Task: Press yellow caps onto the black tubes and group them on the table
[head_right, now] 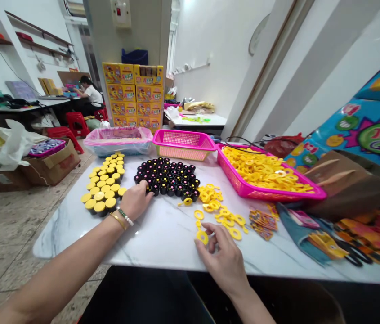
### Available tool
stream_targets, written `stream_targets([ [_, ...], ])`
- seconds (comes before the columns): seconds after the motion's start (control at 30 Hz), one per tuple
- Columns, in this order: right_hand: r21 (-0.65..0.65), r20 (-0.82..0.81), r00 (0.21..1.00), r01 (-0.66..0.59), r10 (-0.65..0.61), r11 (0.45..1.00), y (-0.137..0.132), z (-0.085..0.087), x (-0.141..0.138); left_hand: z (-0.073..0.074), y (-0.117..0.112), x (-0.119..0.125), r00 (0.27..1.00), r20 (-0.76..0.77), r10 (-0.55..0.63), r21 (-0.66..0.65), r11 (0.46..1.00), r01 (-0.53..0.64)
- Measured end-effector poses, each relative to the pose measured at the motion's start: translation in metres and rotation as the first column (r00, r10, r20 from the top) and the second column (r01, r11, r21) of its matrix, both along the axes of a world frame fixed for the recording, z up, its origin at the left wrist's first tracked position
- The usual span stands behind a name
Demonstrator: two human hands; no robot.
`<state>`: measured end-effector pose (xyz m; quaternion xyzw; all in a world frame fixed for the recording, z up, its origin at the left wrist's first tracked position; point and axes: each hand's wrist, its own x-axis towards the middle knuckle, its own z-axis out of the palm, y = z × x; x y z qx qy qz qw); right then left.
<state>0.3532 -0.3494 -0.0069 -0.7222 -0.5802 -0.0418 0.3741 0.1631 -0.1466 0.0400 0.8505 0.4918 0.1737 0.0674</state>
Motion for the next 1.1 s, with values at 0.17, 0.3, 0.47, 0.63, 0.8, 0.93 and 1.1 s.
stream_targets([
  [0.17,-0.291,0.015,0.999,-0.026,0.032,0.956,-0.001,0.012,0.009,0.005,-0.034,-0.028,0.997,0.057,-0.057,0.025,0.998,0.056],
  [0.3,-0.472,0.042,0.998,-0.02,0.046,0.882,0.003,0.027,0.008,0.0,-0.071,-0.063,0.971,0.182,-0.155,-0.015,0.987,0.16],
  [0.47,-0.605,0.06,0.996,-0.016,0.066,0.796,0.017,0.044,-0.002,-0.011,-0.088,-0.082,0.94,0.3,-0.162,-0.098,0.975,0.199],
  [0.63,-0.558,-0.057,0.992,-0.128,0.116,0.82,0.033,0.058,-0.008,-0.025,-0.09,-0.083,0.909,0.409,-0.075,-0.141,0.979,0.145],
  [0.8,-0.407,-0.711,0.692,-0.553,0.128,0.727,0.057,0.067,-0.051,-0.027,-0.096,-0.083,0.906,0.419,-0.062,-0.119,0.985,0.122],
  [0.93,-0.232,-0.914,0.398,-0.675,0.081,0.7,0.086,0.053,-0.096,-0.027,-0.096,-0.082,0.908,0.414,-0.062,-0.103,0.988,0.114],
  [1.1,-0.142,-0.959,0.279,-0.633,0.054,0.761,0.105,0.036,-0.119,-0.029,-0.095,-0.082,0.913,0.403,-0.065,-0.13,0.983,0.127],
])
